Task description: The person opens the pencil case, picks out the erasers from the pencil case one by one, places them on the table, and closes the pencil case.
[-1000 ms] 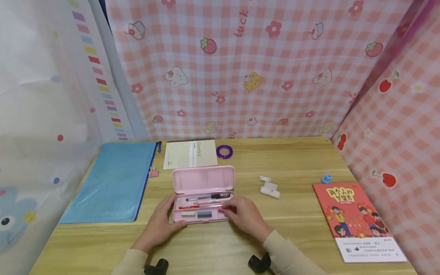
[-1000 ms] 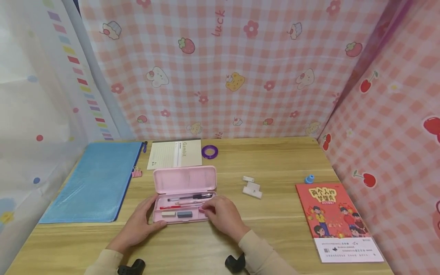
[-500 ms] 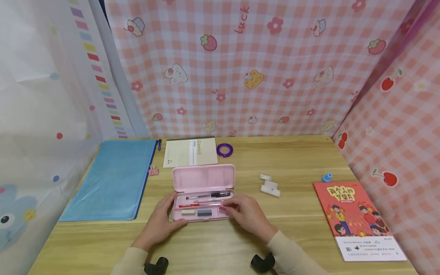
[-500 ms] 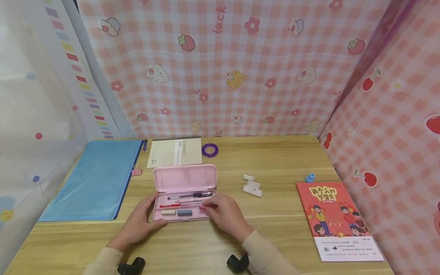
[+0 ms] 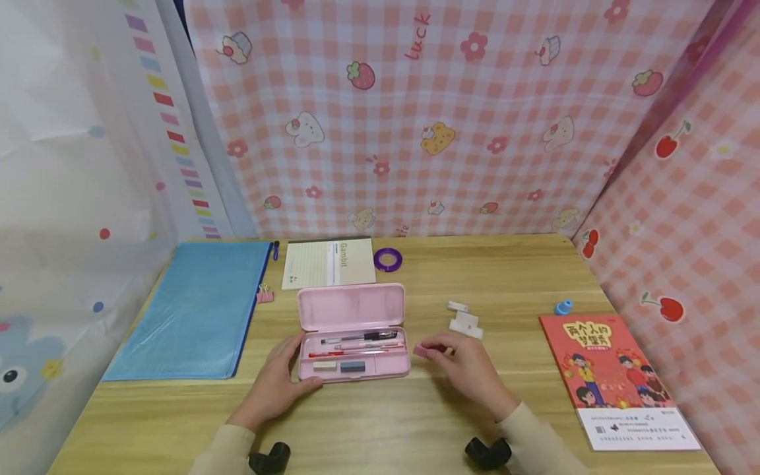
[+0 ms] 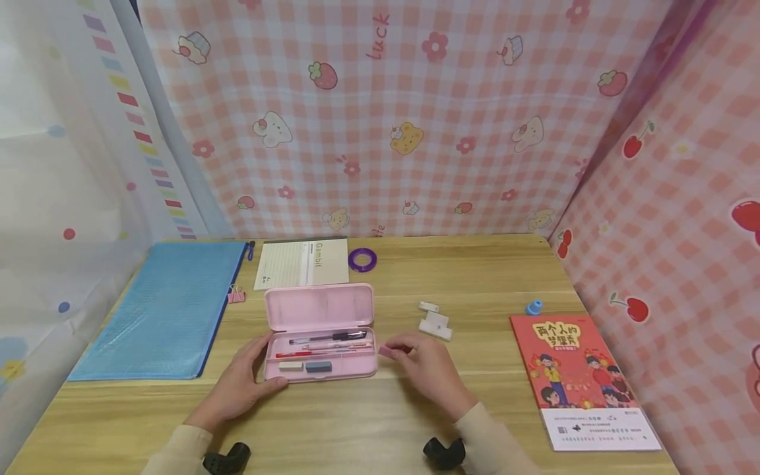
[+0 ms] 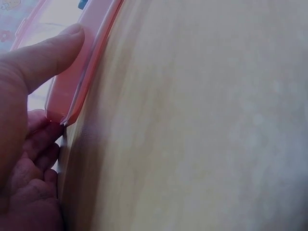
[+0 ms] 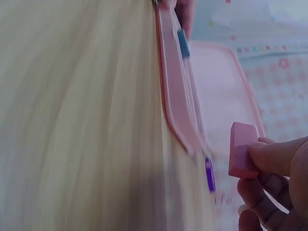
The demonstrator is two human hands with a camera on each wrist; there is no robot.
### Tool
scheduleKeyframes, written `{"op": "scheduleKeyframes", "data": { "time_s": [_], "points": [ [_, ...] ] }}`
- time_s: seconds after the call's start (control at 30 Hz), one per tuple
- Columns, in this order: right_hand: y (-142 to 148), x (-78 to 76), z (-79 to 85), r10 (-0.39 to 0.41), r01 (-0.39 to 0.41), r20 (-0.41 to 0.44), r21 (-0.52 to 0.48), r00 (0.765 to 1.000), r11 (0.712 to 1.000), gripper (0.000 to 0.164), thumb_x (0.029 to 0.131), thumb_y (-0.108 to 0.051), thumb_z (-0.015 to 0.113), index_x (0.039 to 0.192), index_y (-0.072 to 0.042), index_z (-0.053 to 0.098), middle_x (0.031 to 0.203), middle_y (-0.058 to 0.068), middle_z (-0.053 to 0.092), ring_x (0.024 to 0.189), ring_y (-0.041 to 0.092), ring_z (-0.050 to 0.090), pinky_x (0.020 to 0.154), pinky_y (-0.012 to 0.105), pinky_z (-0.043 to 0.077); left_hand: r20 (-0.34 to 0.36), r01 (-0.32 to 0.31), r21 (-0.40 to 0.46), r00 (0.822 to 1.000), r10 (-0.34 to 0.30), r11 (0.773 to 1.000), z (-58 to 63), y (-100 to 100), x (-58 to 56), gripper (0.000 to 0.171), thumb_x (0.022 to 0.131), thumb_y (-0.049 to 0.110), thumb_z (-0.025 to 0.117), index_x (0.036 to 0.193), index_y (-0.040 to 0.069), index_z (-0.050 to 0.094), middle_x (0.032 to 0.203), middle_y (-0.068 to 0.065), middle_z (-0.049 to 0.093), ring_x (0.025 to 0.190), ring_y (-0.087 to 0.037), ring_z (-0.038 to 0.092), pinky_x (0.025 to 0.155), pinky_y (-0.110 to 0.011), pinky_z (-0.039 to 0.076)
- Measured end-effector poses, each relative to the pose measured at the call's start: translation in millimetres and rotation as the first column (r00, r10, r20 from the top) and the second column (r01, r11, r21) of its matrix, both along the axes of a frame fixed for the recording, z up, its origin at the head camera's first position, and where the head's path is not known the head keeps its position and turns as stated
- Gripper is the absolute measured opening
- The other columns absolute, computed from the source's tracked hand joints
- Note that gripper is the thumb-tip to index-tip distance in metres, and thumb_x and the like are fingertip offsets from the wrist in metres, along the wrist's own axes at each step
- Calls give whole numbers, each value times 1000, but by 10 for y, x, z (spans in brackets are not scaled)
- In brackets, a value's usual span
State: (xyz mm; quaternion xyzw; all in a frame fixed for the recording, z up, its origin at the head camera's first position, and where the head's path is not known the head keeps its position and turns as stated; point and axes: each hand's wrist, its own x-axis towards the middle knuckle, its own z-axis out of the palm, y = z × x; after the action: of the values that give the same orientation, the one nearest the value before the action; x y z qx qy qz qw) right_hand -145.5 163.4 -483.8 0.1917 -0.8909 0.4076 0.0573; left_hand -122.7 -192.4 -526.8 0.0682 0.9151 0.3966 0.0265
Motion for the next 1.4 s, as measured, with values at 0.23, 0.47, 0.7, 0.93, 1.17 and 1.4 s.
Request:
{"op": "scheduleKeyframes", "data": {
  "time_s": [0.23, 0.47, 0.7, 0.93, 1.17, 1.4],
  "points": [
    [398, -24, -51, -64, 63, 18, 33, 998, 997, 12, 87, -12, 72, 94, -20, 76, 93, -13, 69, 79, 5, 60, 65, 24, 52, 13, 5, 7, 1000, -5, 1000, 27, 0, 1, 96, 75, 41, 81, 150, 7, 31, 151, -17, 34, 138, -36, 28, 113, -54, 25],
    [738, -48, -88, -145, 137, 92, 91, 985, 986, 11, 90, -13, 69, 95, -20, 75, 98, -7, 70, 81, 9, 61, 66, 25, 52, 5, 3, -12, 1000, -3, 1000, 44, 5, 6, 96, 75, 40, 81, 150, 8, 31, 151, -17, 33, 138, -35, 28, 113, -53, 25],
    [890, -100, -136, -154, 132, 150, 145, 977, 981, 11, 90, -12, 68, 95, -18, 76, 100, -2, 70, 90, 14, 64, 75, 31, 53, 0, 4, -23, 1000, -4, 1000, 20, -2, -6, 96, 75, 45, 80, 150, 9, 31, 151, -16, 32, 139, -35, 28, 113, -54, 25],
    [912, -122, -172, -133, 110, 98, 215, 986, 970, 9, 88, -11, 70, 95, -14, 75, 97, 0, 70, 90, 16, 65, 78, 39, 55, 2, 6, -25, 1000, -6, 1000, -4, -10, -9, 97, 75, 49, 79, 150, 10, 31, 151, -16, 33, 138, -35, 28, 112, -54, 25],
    [888, -134, -188, -95, 74, 37, 376, 995, 924, 22, 81, -12, 77, 104, -14, 74, 90, -3, 61, 78, 11, 55, 69, 32, 51, -19, 7, -18, 1000, -7, 1000, -2, -19, -7, 97, 74, 48, 79, 150, 10, 32, 150, -17, 34, 138, -36, 29, 112, -55, 26],
    [871, -181, -168, -66, 46, 36, 395, 997, 917, 19, 83, -11, 76, 102, -15, 74, 90, -3, 60, 77, 11, 53, 69, 32, 51, 0, 8, -11, 1000, -8, 1000, 0, -9, -16, 97, 75, 48, 79, 150, 10, 32, 150, -15, 34, 138, -34, 29, 113, -53, 26]
  ]
}}
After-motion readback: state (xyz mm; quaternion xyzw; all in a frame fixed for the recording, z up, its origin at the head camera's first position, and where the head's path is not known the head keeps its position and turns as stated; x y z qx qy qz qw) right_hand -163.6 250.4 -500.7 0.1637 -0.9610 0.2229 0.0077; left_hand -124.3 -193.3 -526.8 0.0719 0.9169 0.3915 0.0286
